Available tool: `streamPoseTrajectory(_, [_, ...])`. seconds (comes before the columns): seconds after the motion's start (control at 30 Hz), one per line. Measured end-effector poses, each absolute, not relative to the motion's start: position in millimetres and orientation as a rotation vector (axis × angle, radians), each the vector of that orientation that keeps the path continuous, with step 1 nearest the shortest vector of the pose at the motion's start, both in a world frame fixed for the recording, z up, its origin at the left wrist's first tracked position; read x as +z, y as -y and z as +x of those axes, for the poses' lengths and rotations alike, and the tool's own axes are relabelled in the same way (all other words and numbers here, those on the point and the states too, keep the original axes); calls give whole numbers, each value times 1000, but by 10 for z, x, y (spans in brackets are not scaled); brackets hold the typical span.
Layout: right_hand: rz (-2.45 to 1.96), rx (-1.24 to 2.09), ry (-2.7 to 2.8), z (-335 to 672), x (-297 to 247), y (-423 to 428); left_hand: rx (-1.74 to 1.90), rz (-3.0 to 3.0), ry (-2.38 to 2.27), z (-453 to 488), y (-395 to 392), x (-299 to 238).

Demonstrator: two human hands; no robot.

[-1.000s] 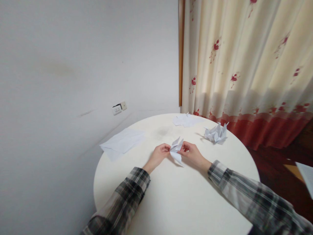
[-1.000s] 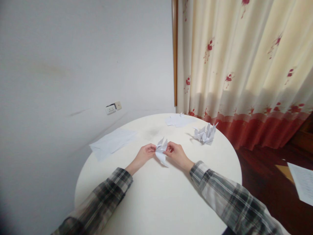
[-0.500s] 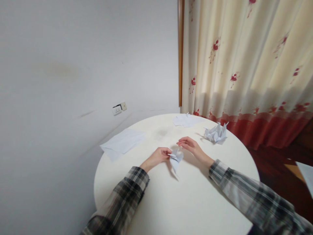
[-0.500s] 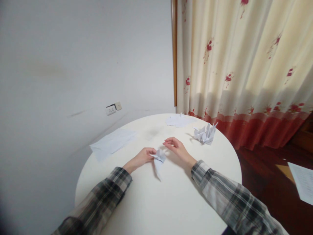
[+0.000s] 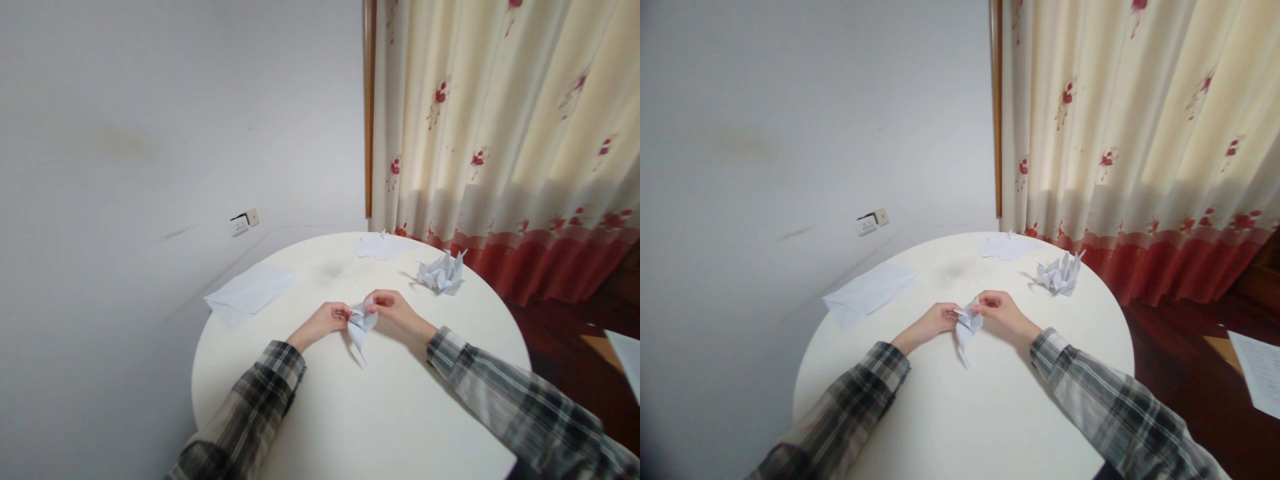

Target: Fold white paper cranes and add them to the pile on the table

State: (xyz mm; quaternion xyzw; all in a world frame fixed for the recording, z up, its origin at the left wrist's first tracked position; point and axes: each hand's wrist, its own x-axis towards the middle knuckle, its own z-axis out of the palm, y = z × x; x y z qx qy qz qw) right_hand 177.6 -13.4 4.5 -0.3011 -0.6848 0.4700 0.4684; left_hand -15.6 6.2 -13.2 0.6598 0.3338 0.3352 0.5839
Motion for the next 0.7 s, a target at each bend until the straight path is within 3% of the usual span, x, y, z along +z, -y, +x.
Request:
streamPoseTrajectory(0.33, [-826, 962, 1590, 1801, 36, 94, 870, 1591, -765, -131, -28, -65])
streamPoseTrajectory(0.7, [-755, 1015, 1606, 1866, 50, 85, 853, 1487, -703, -109, 8, -29])
